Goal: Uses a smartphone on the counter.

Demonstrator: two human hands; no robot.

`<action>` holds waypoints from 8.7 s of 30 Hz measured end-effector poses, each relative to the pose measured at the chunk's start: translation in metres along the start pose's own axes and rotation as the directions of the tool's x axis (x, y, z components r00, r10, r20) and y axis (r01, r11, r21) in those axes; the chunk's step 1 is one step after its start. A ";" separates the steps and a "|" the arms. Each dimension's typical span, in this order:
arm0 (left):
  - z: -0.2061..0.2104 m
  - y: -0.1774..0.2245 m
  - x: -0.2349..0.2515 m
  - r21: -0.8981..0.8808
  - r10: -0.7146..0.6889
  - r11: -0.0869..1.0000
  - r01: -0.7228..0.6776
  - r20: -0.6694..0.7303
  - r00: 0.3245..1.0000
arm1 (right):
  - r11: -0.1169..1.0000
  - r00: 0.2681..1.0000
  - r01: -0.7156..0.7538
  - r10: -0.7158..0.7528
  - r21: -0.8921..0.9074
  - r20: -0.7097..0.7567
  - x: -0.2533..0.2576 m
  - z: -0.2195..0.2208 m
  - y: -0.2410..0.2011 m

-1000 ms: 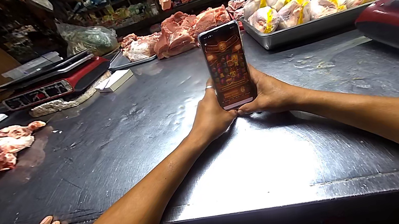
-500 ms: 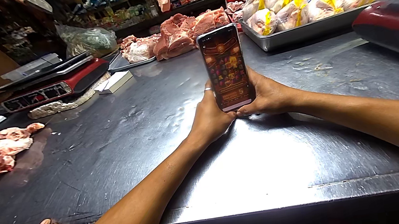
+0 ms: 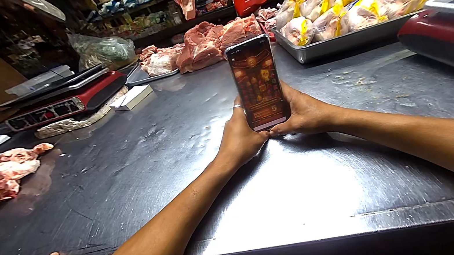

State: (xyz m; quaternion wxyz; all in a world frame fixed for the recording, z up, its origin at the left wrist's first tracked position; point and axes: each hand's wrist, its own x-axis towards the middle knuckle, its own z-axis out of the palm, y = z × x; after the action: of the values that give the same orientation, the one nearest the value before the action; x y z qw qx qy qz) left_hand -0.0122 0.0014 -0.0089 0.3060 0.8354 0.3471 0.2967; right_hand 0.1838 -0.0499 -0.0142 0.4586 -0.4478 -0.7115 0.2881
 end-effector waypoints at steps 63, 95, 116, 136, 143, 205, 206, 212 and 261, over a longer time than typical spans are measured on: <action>-0.001 0.009 -0.001 0.064 -0.038 0.997 0.037 0.014 0.999 | 0.963 0.995 -0.078 0.092 0.259 -0.043 -0.006 0.009 -0.018; -0.001 0.001 -0.002 0.033 0.009 0.999 -0.008 -0.011 1.000 | 0.998 1.000 -0.006 0.005 -0.063 -0.020 -0.002 0.002 -0.002; -0.001 0.002 -0.002 0.065 0.016 0.998 -0.015 -0.012 1.000 | 0.999 1.000 -0.019 0.018 -0.049 -0.024 -0.002 0.002 -0.003; -0.001 0.003 -0.001 0.038 -0.009 0.999 0.009 0.001 1.000 | 0.957 0.992 -0.113 0.094 0.269 0.081 -0.005 -0.004 -0.012; -0.001 0.002 -0.003 0.022 0.016 1.000 -0.016 -0.013 1.000 | 0.984 0.998 0.023 -0.033 0.174 0.056 -0.004 0.001 -0.003; -0.001 0.002 -0.003 0.047 0.019 0.999 -0.019 -0.011 1.000 | 1.000 1.000 0.030 -0.030 0.009 -0.003 -0.001 0.001 -0.001; -0.001 0.002 -0.003 0.048 0.019 0.999 -0.019 -0.010 1.000 | 0.999 0.999 0.034 -0.034 0.017 0.004 0.001 0.001 0.000; -0.001 0.002 -0.002 0.055 0.029 0.998 -0.028 -0.014 0.999 | 0.996 1.000 -0.011 0.009 0.092 0.017 0.000 0.000 -0.006; -0.001 0.001 -0.003 0.034 0.012 0.999 -0.012 -0.015 1.000 | 0.998 0.997 0.055 -0.057 0.042 0.042 0.002 -0.002 0.000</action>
State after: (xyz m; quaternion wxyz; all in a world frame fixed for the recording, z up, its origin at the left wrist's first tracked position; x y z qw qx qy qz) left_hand -0.0138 -0.0010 -0.0082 0.2874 0.8402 0.3493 0.2991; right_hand 0.1859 -0.0480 -0.0127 0.4600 -0.4117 -0.7276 0.2993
